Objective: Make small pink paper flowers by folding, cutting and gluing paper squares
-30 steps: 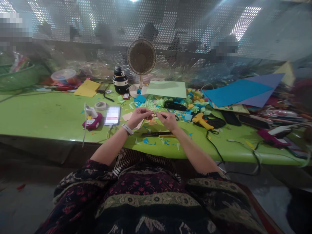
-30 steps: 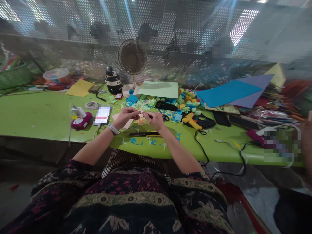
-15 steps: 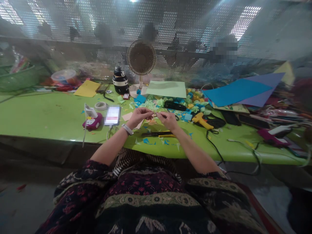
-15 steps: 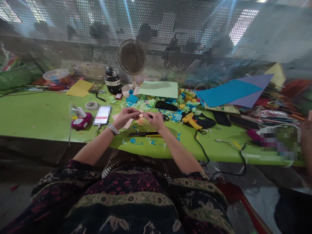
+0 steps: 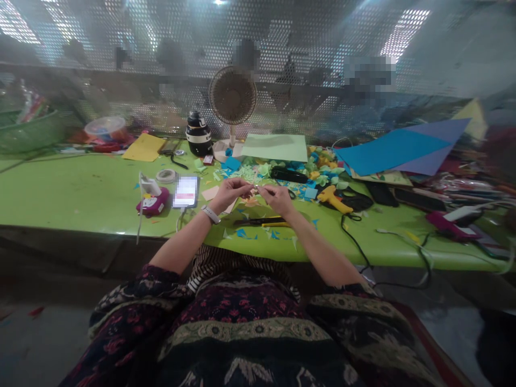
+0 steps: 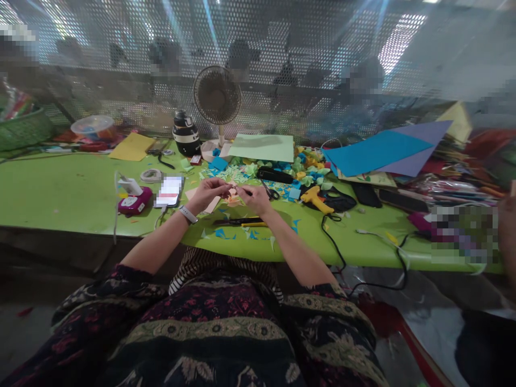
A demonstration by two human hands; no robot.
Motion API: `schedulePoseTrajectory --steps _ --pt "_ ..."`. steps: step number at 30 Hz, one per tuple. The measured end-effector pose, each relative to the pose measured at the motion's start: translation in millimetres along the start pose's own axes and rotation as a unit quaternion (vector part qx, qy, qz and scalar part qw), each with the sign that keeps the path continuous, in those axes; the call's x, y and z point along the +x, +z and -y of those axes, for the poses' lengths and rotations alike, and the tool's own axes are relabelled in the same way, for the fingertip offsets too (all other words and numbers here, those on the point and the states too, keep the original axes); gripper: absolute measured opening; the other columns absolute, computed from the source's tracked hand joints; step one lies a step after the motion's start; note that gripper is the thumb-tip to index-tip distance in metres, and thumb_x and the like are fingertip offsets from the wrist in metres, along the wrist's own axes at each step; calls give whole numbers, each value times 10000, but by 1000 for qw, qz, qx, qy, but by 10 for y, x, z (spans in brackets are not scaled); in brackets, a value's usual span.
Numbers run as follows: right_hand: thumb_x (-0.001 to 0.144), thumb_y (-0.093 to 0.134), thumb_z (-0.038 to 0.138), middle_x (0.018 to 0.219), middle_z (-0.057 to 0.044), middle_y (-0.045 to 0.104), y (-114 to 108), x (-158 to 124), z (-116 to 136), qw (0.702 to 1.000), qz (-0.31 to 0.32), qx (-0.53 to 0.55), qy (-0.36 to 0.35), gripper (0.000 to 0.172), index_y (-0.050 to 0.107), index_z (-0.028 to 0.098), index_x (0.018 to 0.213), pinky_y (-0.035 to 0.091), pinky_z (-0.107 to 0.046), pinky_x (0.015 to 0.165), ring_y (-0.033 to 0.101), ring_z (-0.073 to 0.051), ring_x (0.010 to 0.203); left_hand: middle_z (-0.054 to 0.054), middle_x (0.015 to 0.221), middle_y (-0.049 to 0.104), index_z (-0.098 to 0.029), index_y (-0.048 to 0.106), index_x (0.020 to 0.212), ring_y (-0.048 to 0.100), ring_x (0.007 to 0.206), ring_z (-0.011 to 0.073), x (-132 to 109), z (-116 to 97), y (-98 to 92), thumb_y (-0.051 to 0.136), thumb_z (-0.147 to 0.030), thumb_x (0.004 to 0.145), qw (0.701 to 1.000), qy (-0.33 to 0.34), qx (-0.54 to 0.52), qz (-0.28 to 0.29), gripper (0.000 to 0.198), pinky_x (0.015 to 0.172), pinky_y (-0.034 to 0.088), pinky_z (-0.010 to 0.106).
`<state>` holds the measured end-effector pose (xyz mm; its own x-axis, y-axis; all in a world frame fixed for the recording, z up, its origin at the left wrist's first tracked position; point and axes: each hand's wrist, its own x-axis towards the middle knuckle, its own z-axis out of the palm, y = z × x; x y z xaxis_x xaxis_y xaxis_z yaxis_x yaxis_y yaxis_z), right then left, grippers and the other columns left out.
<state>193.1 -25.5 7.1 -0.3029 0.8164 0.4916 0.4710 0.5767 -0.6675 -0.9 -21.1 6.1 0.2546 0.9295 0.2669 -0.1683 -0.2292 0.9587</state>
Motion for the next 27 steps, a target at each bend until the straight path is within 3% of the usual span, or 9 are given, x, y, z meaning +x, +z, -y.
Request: schedulePoseTrajectory --steps 11,22,27 --pt "890 466 678 513 -1 468 27 12 -38 1000 20 -9 2 583 607 186 609 320 -294 545 425 -136 528 24 600 665 -134 668 683 590 544 92 -19 -41 21 874 -552 626 1000 -1 3 -7 470 569 476 229" --pt "855 510 641 549 -18 518 -3 13 -10 1000 13 -2 20 539 661 164 653 314 -291 542 433 -138 546 3 596 658 -137 679 705 581 534 69 30 -22 -9 899 -538 578 995 0 -53 -78 475 552 454 201" --pt "855 517 626 511 -1 471 -5 14 -4 1000 -6 3 28 516 629 174 633 307 -288 538 413 -130 530 2 642 677 -129 692 759 606 551 67 53 12 -24 901 -550 567 995 -9 -67 -74 508 579 485 203"
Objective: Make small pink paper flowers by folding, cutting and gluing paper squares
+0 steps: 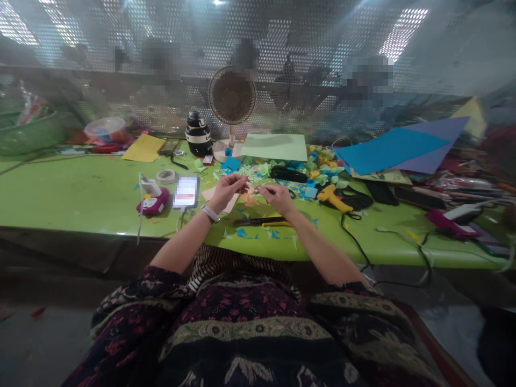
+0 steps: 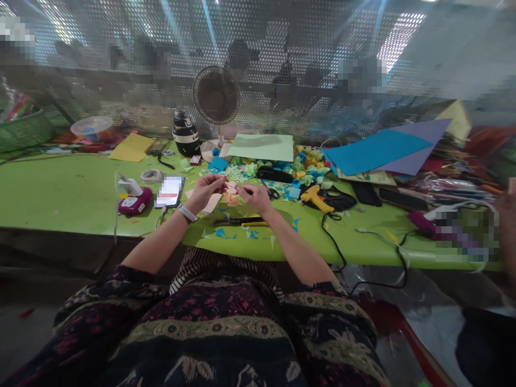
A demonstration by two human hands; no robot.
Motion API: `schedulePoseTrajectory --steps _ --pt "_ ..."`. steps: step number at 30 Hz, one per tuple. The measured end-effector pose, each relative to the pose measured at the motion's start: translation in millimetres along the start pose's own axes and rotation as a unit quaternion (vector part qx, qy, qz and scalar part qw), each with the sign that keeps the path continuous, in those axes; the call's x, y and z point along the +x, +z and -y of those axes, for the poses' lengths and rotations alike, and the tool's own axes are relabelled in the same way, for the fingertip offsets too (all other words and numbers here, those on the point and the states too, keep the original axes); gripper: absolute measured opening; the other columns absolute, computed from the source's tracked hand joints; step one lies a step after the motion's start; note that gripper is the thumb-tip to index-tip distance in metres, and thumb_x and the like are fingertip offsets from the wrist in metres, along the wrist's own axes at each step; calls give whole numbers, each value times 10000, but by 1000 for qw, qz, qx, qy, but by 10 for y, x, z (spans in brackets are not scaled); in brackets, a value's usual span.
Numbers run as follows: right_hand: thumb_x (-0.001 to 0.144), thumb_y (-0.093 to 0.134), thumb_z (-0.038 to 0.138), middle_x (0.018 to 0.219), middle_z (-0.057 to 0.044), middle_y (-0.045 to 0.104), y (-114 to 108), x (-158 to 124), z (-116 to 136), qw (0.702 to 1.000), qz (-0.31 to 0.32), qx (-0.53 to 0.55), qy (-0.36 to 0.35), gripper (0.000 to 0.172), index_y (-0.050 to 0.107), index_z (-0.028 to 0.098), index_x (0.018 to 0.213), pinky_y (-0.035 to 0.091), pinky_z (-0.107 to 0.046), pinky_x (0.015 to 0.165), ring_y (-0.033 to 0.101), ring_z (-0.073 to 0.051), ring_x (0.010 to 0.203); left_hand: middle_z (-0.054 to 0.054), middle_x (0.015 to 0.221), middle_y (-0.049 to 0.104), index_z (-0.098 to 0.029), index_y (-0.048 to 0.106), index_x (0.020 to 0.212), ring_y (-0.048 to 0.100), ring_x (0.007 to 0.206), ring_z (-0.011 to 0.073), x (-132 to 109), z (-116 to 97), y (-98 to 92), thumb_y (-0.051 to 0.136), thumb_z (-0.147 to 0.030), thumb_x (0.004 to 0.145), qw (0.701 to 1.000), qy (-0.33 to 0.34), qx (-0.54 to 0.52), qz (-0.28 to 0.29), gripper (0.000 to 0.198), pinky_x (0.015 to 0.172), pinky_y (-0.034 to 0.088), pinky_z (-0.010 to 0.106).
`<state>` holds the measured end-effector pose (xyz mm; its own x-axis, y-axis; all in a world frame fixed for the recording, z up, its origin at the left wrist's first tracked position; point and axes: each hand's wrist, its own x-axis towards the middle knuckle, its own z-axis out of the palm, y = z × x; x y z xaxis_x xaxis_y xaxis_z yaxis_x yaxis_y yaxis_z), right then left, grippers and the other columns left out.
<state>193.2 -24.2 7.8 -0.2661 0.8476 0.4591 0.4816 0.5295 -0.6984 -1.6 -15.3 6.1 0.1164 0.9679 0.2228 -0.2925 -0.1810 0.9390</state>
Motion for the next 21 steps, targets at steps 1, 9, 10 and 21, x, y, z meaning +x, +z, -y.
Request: schedulePoseTrajectory --steps 1,9,10,21 --pt "856 519 625 507 1 465 -2 2 -1 1000 -2 0 -1 514 621 177 628 306 -287 538 410 -130 530 2 649 680 -129 693 766 611 556 67 7 11 -8 901 -549 570 1000 0 -3 0 508 586 491 203" --pt "879 518 603 524 4 458 -38 15 9 999 -34 15 4 518 533 194 562 317 -284 544 404 -123 528 26 701 712 -132 688 831 654 616 98 14 41 -33 875 -551 623 999 -3 25 34 503 626 506 230" --pt "881 518 600 525 5 458 -37 14 11 999 -34 13 2 517 531 194 562 315 -285 543 403 -122 526 30 707 716 -132 687 837 660 628 105 7 36 -28 869 -550 632 998 -5 33 44 500 632 507 235" --pt "889 503 619 520 -2 486 -24 5 6 1000 -23 -12 0 517 610 188 623 330 -286 555 432 -138 549 59 756 743 -118 717 888 684 656 122 -36 24 6 843 -454 693 994 -23 58 89 409 661 545 260"
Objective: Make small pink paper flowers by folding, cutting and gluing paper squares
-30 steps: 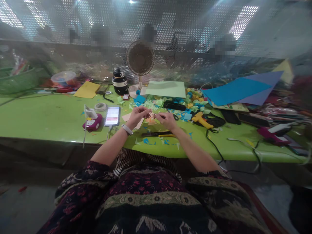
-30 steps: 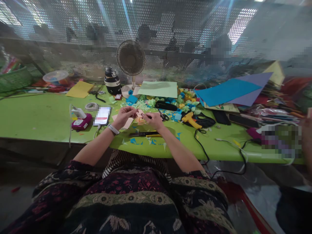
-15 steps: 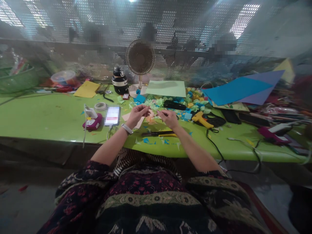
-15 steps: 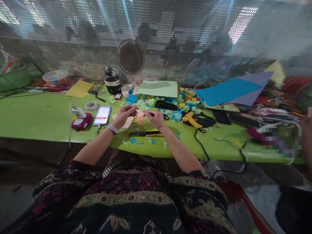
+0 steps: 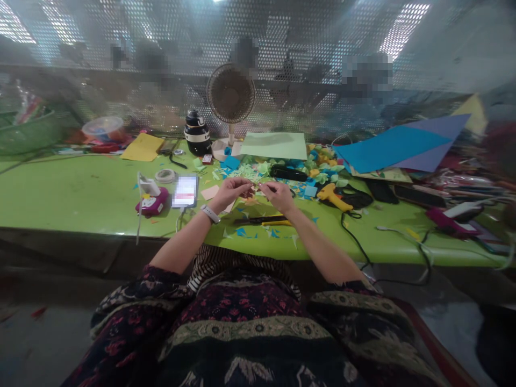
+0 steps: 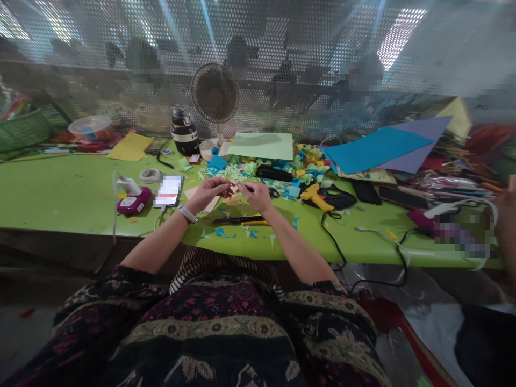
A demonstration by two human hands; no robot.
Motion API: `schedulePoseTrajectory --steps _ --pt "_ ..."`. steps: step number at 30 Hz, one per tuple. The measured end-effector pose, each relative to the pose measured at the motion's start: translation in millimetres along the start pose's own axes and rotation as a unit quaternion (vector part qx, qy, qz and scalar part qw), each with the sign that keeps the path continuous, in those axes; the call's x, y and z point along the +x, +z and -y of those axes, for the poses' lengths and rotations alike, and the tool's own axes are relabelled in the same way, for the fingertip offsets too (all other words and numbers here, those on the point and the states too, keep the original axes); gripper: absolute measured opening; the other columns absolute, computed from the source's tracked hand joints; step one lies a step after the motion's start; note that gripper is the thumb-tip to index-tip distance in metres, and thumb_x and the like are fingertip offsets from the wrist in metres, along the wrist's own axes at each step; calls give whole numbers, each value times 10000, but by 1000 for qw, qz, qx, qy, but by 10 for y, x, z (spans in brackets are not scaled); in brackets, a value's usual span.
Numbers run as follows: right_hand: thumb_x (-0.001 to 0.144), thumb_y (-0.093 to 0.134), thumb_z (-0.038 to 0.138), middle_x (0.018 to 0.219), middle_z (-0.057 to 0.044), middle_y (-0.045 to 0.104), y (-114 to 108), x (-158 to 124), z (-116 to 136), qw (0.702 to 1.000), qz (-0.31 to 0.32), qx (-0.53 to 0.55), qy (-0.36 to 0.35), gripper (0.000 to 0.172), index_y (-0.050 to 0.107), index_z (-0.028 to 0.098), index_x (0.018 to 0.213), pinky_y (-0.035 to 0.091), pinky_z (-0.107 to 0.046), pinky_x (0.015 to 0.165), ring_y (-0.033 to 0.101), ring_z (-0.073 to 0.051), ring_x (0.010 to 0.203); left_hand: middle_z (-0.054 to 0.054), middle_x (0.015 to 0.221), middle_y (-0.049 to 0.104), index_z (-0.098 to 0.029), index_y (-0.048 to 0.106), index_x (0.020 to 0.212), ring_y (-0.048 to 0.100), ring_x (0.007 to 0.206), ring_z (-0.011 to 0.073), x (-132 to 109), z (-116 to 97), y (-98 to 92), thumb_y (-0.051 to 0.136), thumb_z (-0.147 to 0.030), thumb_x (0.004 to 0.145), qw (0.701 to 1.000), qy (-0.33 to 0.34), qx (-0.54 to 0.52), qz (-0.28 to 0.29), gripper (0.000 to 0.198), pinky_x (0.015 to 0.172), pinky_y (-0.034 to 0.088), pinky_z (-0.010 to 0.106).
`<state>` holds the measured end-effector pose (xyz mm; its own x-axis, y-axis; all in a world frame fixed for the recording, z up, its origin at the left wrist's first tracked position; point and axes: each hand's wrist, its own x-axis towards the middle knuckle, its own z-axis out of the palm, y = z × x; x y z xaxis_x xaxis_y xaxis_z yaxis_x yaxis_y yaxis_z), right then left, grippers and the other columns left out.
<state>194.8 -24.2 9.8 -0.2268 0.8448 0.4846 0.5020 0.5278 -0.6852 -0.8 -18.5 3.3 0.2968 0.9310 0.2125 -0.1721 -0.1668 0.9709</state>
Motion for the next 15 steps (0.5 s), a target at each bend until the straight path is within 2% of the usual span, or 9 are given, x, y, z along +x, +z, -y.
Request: schedulePoseTrajectory --steps 8,15 --pt "899 496 591 521 2 470 3 5 -28 1000 2 -9 -16 502 594 190 612 334 -289 577 432 -139 552 53 739 735 -118 722 863 683 647 118 -8 -2 -1 856 -430 679 1000 -5 -7 5 387 670 561 257" --pt "898 503 622 510 -3 468 6 -6 -9 1000 0 -11 -13 525 569 199 594 329 -288 564 429 -147 563 59 744 728 -116 723 870 694 653 134 -6 0 -10 818 -355 748 1000 -6 5 3 285 686 575 291"
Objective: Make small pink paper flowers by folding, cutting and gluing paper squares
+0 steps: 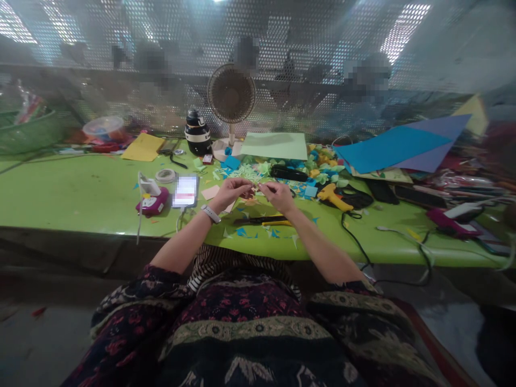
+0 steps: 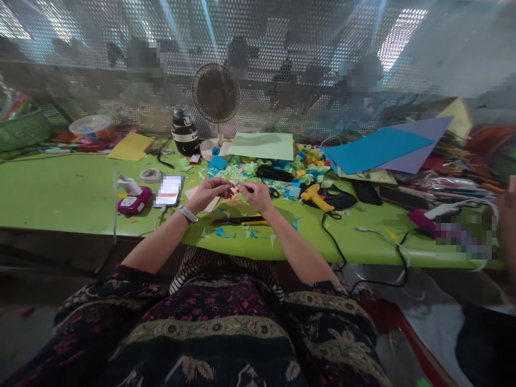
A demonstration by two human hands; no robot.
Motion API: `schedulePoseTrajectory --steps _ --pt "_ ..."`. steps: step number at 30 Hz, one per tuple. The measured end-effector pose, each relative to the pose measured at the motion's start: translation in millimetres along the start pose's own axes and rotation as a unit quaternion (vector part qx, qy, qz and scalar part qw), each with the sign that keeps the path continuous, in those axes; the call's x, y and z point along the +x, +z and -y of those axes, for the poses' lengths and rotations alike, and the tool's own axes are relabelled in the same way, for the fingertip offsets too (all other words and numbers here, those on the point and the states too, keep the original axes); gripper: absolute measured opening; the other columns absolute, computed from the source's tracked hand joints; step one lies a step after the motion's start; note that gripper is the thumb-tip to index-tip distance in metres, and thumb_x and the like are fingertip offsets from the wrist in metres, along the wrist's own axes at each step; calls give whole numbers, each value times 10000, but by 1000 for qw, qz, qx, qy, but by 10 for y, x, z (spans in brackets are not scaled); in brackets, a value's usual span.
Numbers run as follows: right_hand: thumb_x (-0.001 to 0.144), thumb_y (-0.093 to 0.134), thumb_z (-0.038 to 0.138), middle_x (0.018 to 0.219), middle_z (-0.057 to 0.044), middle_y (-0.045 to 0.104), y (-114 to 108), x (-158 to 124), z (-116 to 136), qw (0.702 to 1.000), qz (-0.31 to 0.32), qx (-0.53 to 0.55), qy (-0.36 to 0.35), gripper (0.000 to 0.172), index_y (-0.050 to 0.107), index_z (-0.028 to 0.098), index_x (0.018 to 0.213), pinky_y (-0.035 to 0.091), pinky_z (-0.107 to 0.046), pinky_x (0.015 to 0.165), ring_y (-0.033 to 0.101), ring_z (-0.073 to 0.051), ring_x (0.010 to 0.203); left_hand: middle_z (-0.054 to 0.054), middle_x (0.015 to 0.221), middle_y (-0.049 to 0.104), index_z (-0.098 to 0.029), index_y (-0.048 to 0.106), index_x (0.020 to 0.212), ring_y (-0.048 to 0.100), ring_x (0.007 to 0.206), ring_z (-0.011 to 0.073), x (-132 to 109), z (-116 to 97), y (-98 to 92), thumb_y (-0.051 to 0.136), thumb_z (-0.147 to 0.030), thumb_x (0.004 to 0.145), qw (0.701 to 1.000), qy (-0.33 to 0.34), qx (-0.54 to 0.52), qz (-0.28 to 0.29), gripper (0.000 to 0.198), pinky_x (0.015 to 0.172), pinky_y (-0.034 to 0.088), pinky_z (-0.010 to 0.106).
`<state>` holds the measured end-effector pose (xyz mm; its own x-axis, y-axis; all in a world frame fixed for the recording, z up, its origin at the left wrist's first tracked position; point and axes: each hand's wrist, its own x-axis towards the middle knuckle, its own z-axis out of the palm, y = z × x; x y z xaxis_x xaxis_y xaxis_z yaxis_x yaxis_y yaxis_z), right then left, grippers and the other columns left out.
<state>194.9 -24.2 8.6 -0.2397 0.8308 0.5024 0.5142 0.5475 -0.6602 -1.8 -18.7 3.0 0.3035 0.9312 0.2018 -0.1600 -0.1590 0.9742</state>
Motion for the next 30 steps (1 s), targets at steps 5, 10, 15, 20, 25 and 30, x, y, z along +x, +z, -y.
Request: schedulePoseTrajectory --steps 5,10,15,20,25,30 --pt "892 512 566 527 -5 498 19 5 -26 1000 9 1 -6 470 640 185 648 336 -286 574 452 -145 564 63 742 731 -112 733 859 683 637 129 -2 -2 10 825 -347 734 1000 1 -12 -2 283 674 571 287" --pt "888 513 531 536 -4 503 14 4 -28 1000 7 11 -13 442 643 182 652 341 -287 589 461 -144 564 57 721 738 -111 747 854 661 598 116 -11 -20 22 894 -414 623 999 5 -33 3 408 625 553 264" --pt "878 517 590 530 -8 501 5 1 -5 1000 11 15 -4 480 626 188 640 343 -285 582 471 -153 587 58 709 740 -116 750 815 658 595 114 -21 -55 38 912 -488 575 1000 5 -23 -1 472 621 553 256" --pt "870 517 583 535 -5 498 10 -3 4 999 19 28 -6 480 622 184 623 341 -289 570 454 -143 567 57 686 729 -115 733 783 652 579 113 -22 -46 40 897 -513 602 1000 17 -8 -3 467 610 551 256" --pt "870 520 590 532 -9 501 6 -8 20 999 31 35 -3 477 609 191 624 346 -285 566 460 -146 564 40 660 712 -126 712 741 629 558 99 -21 -36 43 889 -519 614 999 31 1 -7 449 593 534 246" --pt "879 513 623 537 -5 496 10 -11 16 999 28 31 0 508 614 189 633 339 -284 554 449 -142 557 39 660 710 -128 710 748 634 570 103 -20 -32 43 878 -530 629 999 31 13 -8 451 607 539 250"
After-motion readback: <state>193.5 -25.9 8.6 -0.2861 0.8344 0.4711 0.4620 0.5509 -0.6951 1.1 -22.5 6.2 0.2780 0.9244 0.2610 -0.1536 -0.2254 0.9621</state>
